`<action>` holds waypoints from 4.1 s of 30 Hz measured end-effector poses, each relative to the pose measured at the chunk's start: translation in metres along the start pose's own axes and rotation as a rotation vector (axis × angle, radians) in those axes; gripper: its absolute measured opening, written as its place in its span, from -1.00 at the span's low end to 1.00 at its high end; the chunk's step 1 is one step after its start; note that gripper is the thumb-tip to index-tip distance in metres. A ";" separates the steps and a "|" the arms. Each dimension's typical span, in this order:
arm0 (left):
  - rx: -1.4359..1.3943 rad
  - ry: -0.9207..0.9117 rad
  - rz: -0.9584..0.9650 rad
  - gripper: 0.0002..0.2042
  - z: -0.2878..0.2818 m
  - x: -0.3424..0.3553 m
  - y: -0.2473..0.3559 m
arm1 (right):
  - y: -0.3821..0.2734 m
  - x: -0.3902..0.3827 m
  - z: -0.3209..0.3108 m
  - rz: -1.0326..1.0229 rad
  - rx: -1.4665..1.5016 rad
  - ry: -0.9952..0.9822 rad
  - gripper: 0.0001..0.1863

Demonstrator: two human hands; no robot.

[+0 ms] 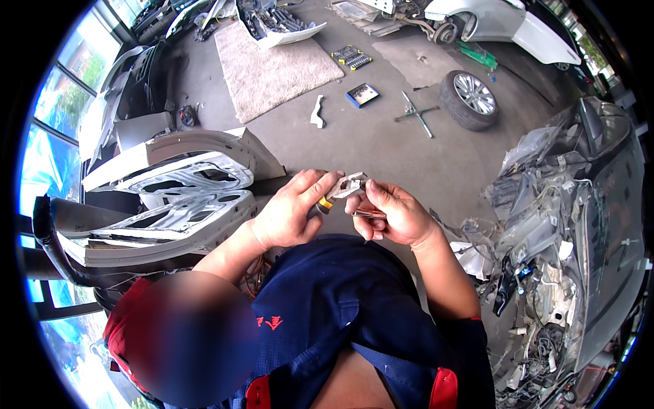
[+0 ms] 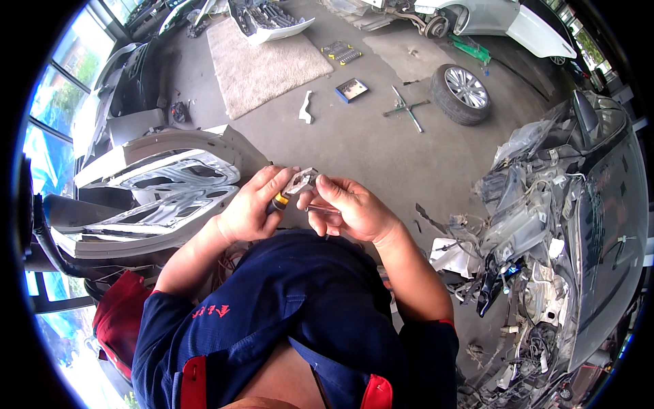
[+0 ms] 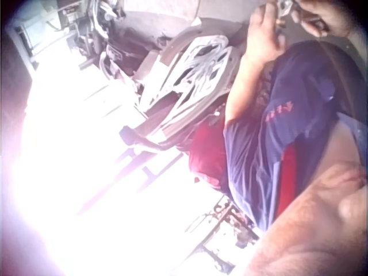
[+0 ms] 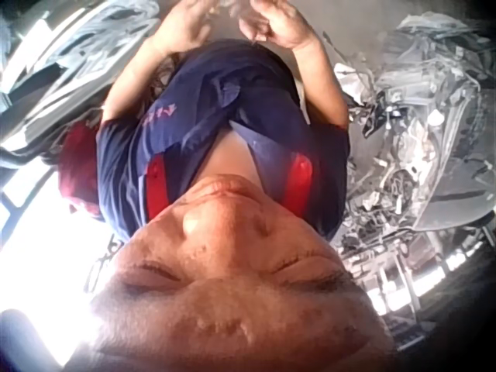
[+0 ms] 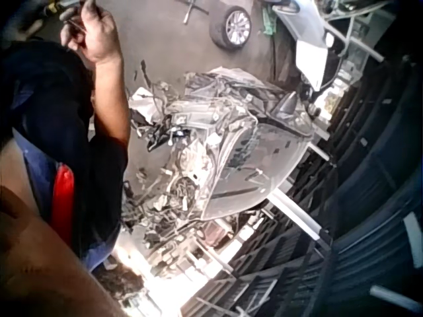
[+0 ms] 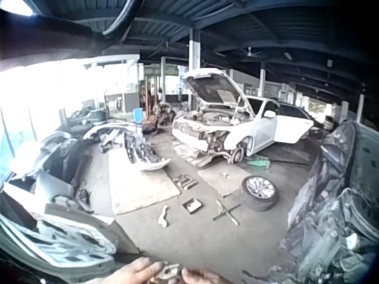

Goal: The person picks up a pair of pliers from the floor and fits a small metal piece and a pin together using the pliers and their hands.

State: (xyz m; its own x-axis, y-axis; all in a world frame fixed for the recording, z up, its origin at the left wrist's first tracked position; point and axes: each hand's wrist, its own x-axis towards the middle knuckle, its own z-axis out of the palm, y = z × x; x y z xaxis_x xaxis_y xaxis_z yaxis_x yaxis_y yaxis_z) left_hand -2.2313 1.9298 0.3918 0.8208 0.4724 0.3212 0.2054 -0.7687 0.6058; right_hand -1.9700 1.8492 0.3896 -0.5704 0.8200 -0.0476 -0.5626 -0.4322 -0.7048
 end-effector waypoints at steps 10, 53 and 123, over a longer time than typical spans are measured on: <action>-0.084 -0.018 0.101 -0.12 -0.001 -0.005 -0.006 | 0.004 0.002 -0.002 -0.125 -0.346 0.127 -0.67; 0.063 0.117 0.094 -0.07 -0.005 0.003 0.008 | -0.003 0.001 0.025 -0.330 0.053 0.287 -0.90; -0.011 0.029 0.096 -0.09 0.006 0.007 0.011 | 0.024 -0.010 0.017 -0.779 -1.095 0.530 -0.78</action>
State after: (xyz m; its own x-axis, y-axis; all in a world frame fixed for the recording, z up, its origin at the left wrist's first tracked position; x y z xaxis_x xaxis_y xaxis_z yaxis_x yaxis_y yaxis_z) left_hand -2.2203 1.9220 0.3964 0.8206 0.4091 0.3991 0.1204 -0.8064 0.5790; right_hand -1.9882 1.8240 0.3854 0.0835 0.8541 0.5133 0.2500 0.4807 -0.8405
